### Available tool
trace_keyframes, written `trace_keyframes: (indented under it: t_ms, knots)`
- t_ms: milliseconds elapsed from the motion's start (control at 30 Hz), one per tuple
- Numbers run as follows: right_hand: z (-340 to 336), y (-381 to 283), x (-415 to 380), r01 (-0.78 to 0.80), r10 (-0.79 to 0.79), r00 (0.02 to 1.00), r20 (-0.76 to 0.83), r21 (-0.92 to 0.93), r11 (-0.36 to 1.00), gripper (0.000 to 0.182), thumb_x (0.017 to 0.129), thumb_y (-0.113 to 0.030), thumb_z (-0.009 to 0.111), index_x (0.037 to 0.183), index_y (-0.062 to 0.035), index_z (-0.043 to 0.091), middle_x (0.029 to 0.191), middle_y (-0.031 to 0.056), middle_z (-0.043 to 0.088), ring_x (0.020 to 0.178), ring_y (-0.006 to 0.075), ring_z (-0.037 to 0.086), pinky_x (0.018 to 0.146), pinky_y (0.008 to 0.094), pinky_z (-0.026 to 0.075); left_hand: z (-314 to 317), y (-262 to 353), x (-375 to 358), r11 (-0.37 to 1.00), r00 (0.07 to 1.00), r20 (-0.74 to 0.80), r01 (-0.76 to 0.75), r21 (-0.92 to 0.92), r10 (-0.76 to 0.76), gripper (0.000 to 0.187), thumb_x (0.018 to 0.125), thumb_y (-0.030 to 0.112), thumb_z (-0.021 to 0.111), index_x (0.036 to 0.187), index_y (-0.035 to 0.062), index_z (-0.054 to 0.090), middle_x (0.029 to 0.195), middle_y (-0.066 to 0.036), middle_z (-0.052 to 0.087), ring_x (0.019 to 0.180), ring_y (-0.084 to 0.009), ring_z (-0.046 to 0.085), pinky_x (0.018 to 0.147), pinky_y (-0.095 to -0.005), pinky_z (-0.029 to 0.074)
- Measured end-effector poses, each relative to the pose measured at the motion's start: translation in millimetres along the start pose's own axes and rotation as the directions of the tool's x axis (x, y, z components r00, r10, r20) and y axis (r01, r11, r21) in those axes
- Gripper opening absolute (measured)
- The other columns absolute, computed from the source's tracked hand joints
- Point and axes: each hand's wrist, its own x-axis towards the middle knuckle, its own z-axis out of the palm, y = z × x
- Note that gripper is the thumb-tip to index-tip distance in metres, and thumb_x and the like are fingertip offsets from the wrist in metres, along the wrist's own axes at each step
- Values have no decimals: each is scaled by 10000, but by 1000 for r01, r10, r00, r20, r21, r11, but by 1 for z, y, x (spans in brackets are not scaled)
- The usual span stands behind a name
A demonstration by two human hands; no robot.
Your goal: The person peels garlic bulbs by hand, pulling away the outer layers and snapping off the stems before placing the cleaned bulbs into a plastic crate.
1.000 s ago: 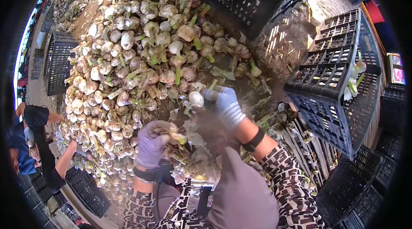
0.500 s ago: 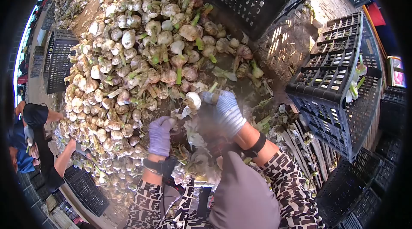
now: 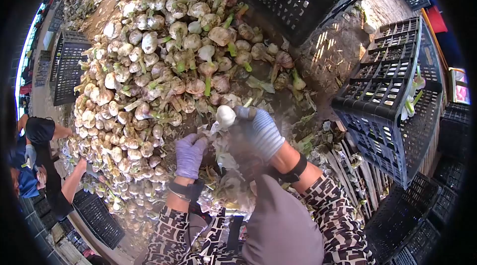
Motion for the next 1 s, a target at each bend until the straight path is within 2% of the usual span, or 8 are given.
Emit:
trace_keyframes:
  t_ms: [200,333,400,467,567,733,800,1000]
  knots:
    - [11,-58,-13,286,-289,940,182,40,957,386,766,-207,597,1097,-17,536,850,173,597,520,199,574,454,278,521,2,-55,-5,596,913,88,-330,732,397,275,745,168,671,996,58,640,808,-172,626,727,-310,607,687,-378,499]
    - [59,-117,-53,626,-705,490,512,356,694,473,877,-219,548,1256,26,410,981,138,623,756,155,627,523,235,529,21,-71,-41,685,750,636,-366,630,-184,354,773,254,606,1096,111,571,1003,-160,611,936,-343,577,821,-412,467]
    - [47,-107,-39,760,-608,640,469,-273,589,426,876,-163,529,1259,7,452,973,94,613,728,140,613,534,200,491,36,-154,-63,707,502,856,-561,430,-122,411,781,340,568,1138,136,559,1019,-172,614,963,-334,586,839,-405,462]
    - [46,-74,-1,479,-456,793,404,-876,59,456,775,-88,628,1216,-33,528,1072,106,626,857,178,637,726,280,534,33,-103,-69,738,293,903,-522,427,-315,376,788,334,524,1093,131,609,1012,-168,629,946,-329,596,838,-413,459]
    - [-6,-12,63,130,-274,878,392,-747,-652,609,680,-23,618,1239,-236,504,1233,133,486,1064,344,520,886,413,459,17,-88,-62,783,411,874,-440,440,-260,386,753,301,552,1091,125,610,983,-143,645,893,-346,609,814,-424,473]
    - [-29,-15,84,150,-300,892,338,-848,-508,582,680,-31,640,1222,-209,525,1170,125,540,1016,313,561,857,392,477,-7,-28,-29,664,876,469,-420,619,116,385,720,37,545,1080,151,617,1182,-183,507,1058,-347,536,907,-376,451]
    - [-34,-15,79,359,-452,860,236,-909,210,485,681,33,575,1158,-40,541,992,78,620,899,258,602,798,346,503,-5,-21,-14,673,893,351,-444,592,281,393,730,16,548,1102,127,608,1178,-175,513,1072,-326,544,917,-361,452]
    - [-56,13,67,334,-69,873,484,-487,807,333,764,-67,619,1090,-13,577,1085,105,601,886,208,611,771,257,503,10,1,4,943,971,104,-180,-278,216,671,718,111,709,1311,40,403,1228,-137,488,1098,-235,515,934,-332,432]
